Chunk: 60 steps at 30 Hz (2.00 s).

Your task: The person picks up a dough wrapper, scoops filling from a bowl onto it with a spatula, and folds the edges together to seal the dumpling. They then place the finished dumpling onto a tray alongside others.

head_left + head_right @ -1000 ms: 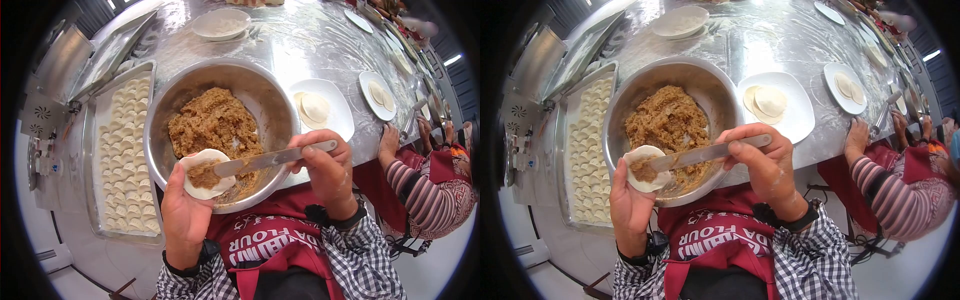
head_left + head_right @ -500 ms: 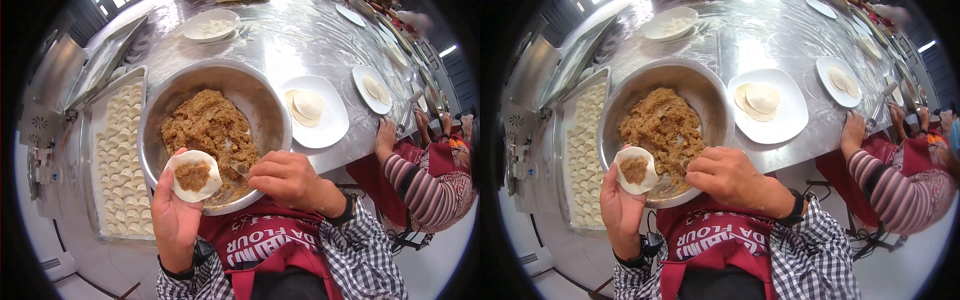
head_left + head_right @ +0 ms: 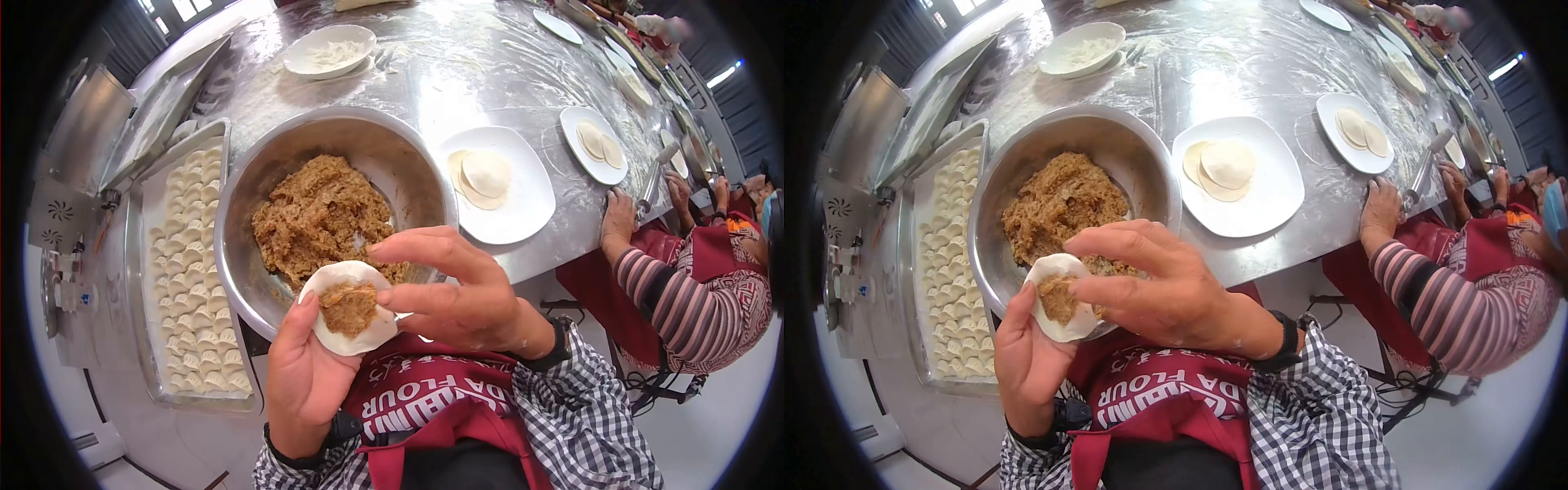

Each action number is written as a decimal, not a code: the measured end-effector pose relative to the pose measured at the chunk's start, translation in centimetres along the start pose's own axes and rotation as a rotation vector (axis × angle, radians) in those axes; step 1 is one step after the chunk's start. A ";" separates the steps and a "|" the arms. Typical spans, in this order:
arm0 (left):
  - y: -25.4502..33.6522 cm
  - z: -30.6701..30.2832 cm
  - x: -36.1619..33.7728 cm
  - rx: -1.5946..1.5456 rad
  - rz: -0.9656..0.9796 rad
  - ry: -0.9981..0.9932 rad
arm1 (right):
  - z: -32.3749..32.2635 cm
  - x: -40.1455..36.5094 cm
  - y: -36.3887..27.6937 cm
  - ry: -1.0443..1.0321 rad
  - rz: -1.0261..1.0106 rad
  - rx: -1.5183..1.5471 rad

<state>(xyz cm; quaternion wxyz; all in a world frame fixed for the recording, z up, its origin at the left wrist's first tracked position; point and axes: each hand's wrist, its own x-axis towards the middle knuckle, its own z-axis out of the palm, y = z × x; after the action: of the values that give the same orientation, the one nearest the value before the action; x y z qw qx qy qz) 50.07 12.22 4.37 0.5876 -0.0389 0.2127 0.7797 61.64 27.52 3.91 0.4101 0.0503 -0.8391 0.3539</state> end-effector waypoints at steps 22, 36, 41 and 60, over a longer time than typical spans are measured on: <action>-1.1 0.9 0.0 0.743 0.494 -0.066 | 0.8 1.2 -0.2 0.199 0.191 0.266; -2.4 1.5 0.8 0.617 0.484 0.055 | 2.3 0.0 -0.7 0.303 0.158 0.244; -2.7 1.6 0.9 0.652 0.530 -0.007 | 2.1 0.3 -0.6 0.290 0.069 0.079; -2.7 2.1 0.2 0.931 0.510 0.038 | 2.3 0.1 -1.0 0.379 0.130 0.140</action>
<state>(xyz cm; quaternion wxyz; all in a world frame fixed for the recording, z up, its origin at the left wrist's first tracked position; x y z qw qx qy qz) 52.92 13.77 5.40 0.3306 0.2647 0.5497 0.7200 60.47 25.32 3.58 0.5324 -0.0428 -0.7219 0.4400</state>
